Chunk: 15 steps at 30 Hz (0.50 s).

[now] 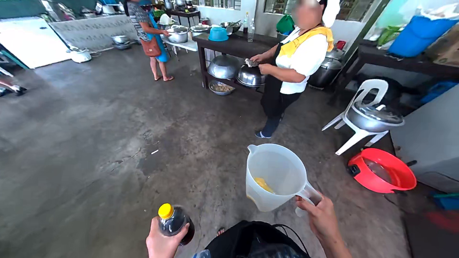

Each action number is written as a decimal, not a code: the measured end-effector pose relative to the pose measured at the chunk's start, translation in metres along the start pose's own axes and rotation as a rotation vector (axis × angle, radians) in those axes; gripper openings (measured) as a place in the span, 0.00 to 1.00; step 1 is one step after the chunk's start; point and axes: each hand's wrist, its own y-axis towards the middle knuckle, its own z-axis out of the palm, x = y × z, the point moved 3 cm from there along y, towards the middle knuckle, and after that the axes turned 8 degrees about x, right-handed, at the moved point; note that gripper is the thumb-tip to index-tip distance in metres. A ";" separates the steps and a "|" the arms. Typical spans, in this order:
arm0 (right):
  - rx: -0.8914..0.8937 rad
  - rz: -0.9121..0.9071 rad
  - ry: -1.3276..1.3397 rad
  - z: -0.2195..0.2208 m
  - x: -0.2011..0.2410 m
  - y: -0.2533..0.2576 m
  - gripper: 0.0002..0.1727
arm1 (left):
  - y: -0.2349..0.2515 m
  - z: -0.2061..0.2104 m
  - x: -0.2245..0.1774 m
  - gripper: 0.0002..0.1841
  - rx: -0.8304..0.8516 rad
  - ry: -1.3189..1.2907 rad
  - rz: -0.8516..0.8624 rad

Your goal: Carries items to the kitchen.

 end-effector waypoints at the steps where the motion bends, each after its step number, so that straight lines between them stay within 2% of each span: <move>1: -0.021 -0.003 -0.017 0.003 0.002 0.021 0.16 | 0.028 0.009 -0.012 0.52 0.000 -0.005 0.033; 5: -0.078 -0.025 -0.112 0.014 0.004 0.113 0.17 | 0.132 0.051 -0.052 0.54 -0.023 -0.045 0.109; 9: -0.049 -0.012 -0.179 0.028 -0.008 0.218 0.17 | 0.206 0.098 -0.076 0.54 -0.080 -0.064 0.067; 12: 0.073 0.007 -0.191 0.054 0.003 0.302 0.17 | 0.251 0.123 -0.098 0.52 -0.157 -0.096 0.004; 15: 0.303 -0.034 -0.144 0.091 0.005 0.383 0.18 | 0.284 0.136 -0.113 0.48 -0.194 -0.117 -0.109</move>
